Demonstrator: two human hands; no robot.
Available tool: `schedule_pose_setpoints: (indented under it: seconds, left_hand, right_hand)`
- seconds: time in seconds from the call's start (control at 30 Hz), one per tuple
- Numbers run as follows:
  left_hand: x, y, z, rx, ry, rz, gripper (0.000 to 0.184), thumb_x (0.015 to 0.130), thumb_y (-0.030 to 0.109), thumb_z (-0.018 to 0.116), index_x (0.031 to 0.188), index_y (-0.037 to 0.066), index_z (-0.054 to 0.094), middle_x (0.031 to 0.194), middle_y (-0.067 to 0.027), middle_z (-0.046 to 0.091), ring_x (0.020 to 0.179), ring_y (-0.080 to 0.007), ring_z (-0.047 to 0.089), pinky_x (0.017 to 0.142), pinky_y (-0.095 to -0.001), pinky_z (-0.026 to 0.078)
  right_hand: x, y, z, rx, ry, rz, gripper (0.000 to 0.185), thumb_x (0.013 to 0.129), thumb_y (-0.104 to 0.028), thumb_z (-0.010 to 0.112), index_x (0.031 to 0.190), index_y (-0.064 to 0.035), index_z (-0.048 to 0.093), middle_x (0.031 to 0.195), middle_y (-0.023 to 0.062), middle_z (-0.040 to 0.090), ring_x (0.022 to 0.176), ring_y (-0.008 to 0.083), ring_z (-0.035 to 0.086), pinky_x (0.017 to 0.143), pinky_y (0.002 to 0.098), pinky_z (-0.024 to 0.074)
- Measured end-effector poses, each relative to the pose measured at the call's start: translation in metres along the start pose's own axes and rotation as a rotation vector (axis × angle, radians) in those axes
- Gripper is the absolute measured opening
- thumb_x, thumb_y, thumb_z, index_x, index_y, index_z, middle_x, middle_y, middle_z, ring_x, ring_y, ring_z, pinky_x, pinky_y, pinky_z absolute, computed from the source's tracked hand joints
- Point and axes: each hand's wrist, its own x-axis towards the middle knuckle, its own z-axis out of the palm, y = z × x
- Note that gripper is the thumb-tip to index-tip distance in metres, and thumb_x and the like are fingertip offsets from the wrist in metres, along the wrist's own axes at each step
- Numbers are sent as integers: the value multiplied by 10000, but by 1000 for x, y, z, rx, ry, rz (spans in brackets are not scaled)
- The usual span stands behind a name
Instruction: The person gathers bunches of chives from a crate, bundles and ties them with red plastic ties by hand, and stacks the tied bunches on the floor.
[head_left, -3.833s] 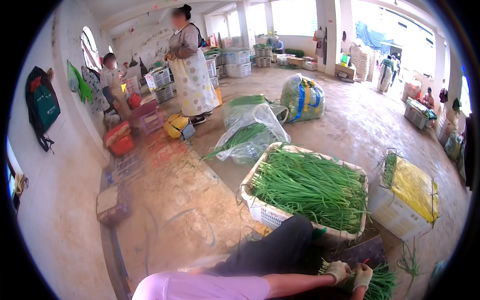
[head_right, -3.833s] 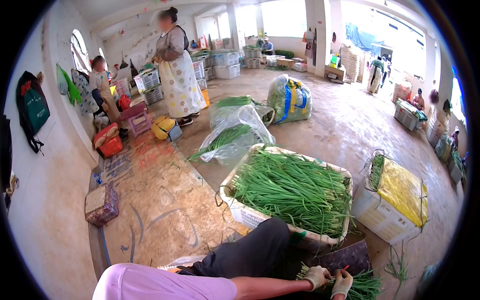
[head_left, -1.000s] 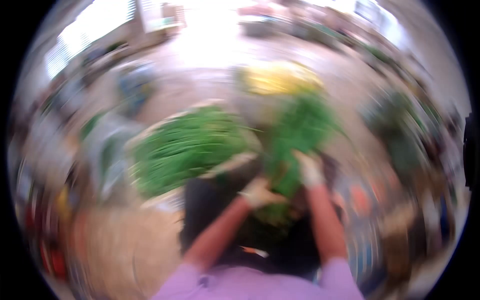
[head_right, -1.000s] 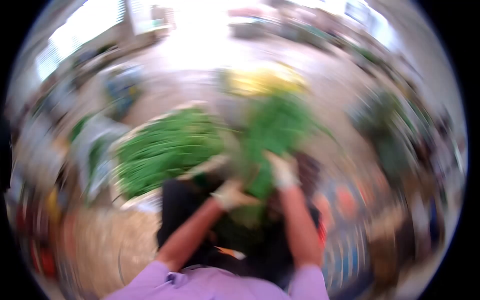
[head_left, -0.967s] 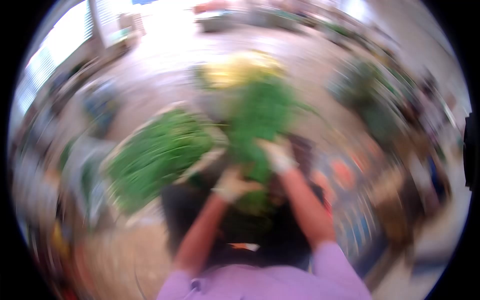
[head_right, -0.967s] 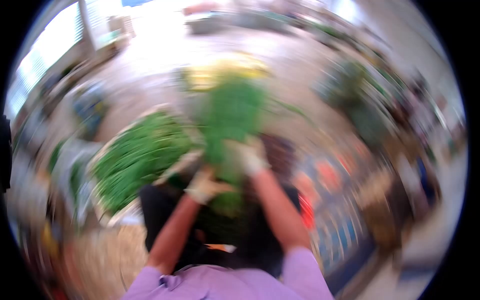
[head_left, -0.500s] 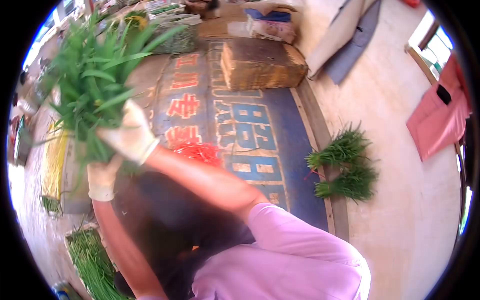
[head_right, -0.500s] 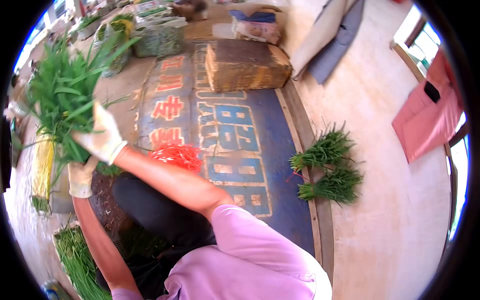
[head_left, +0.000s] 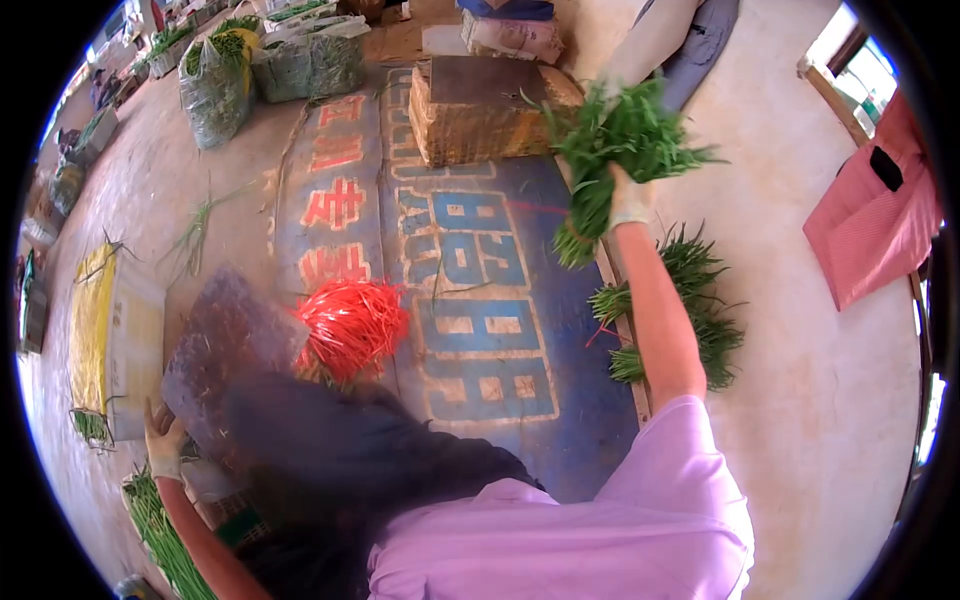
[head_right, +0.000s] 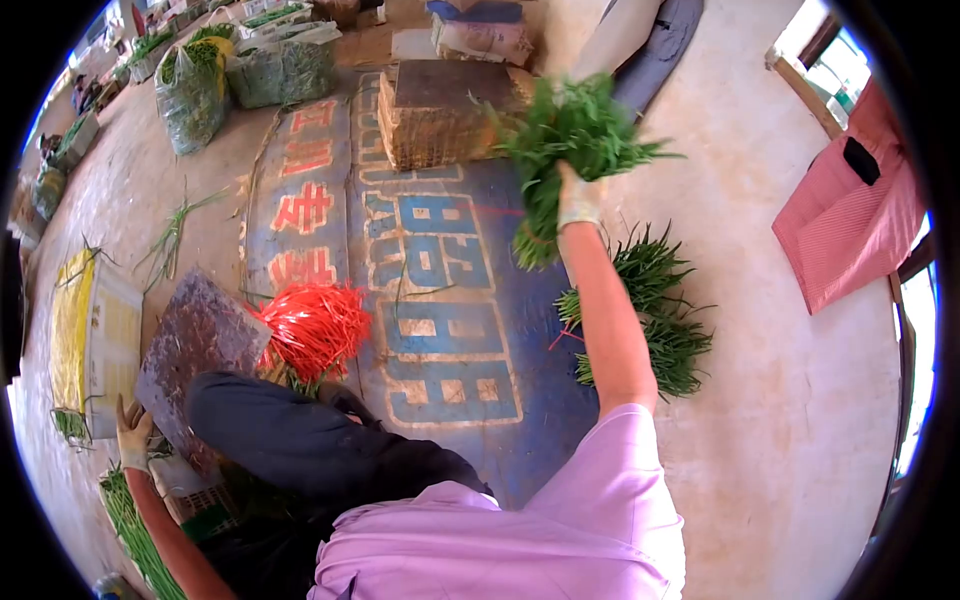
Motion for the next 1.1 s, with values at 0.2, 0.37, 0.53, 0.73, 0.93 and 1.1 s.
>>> schedule_pose_setpoints:
  seconds: [0.2,0.37,0.53,0.73,0.93,1.1]
  left_hand:
    - [-11,1,-56,16,79,-73,866,893,107,692,1586,154,175,1459,-269,417,1103,-239,596,845,-327,543]
    - [-29,32,-65,127,148,-147,811,916,155,677,1583,182,216,1422,-196,491,871,-111,561,662,-236,472]
    - [-44,28,-82,173,246,-184,797,920,159,678,1579,196,231,1415,-151,510,835,-92,546,641,-223,456]
    - [-61,16,-115,142,212,-210,813,922,151,680,1584,174,209,1426,-155,503,980,-139,599,725,-238,499]
    - [-120,44,-87,56,282,-44,744,940,128,635,1566,97,235,1412,-199,512,1189,-242,562,954,-343,479]
    - [-161,69,-49,-2,274,18,703,960,136,615,1561,87,253,1419,-190,517,1177,-221,563,1001,-332,453]
  right_hand:
    - [52,0,-67,-154,329,265,761,836,-265,786,1447,13,429,1385,141,559,1203,300,557,1043,384,429]
    - [56,51,-116,-501,447,496,697,877,-322,752,1439,-42,450,1364,129,572,1126,308,589,958,428,500]
    - [52,95,-147,-636,578,785,584,932,-356,688,1417,-87,507,1307,128,612,1015,307,635,872,435,544]
    - [58,87,-158,-842,462,584,687,938,-385,655,1492,-79,386,1383,177,547,1131,353,600,910,459,542]
    - [41,11,-96,-1116,34,-552,612,907,-171,670,1417,49,413,1404,228,499,1285,339,495,1132,432,353]
    - [-123,1,-20,-790,-511,-317,379,829,-125,736,1164,-15,599,1076,196,643,964,301,643,846,390,517]
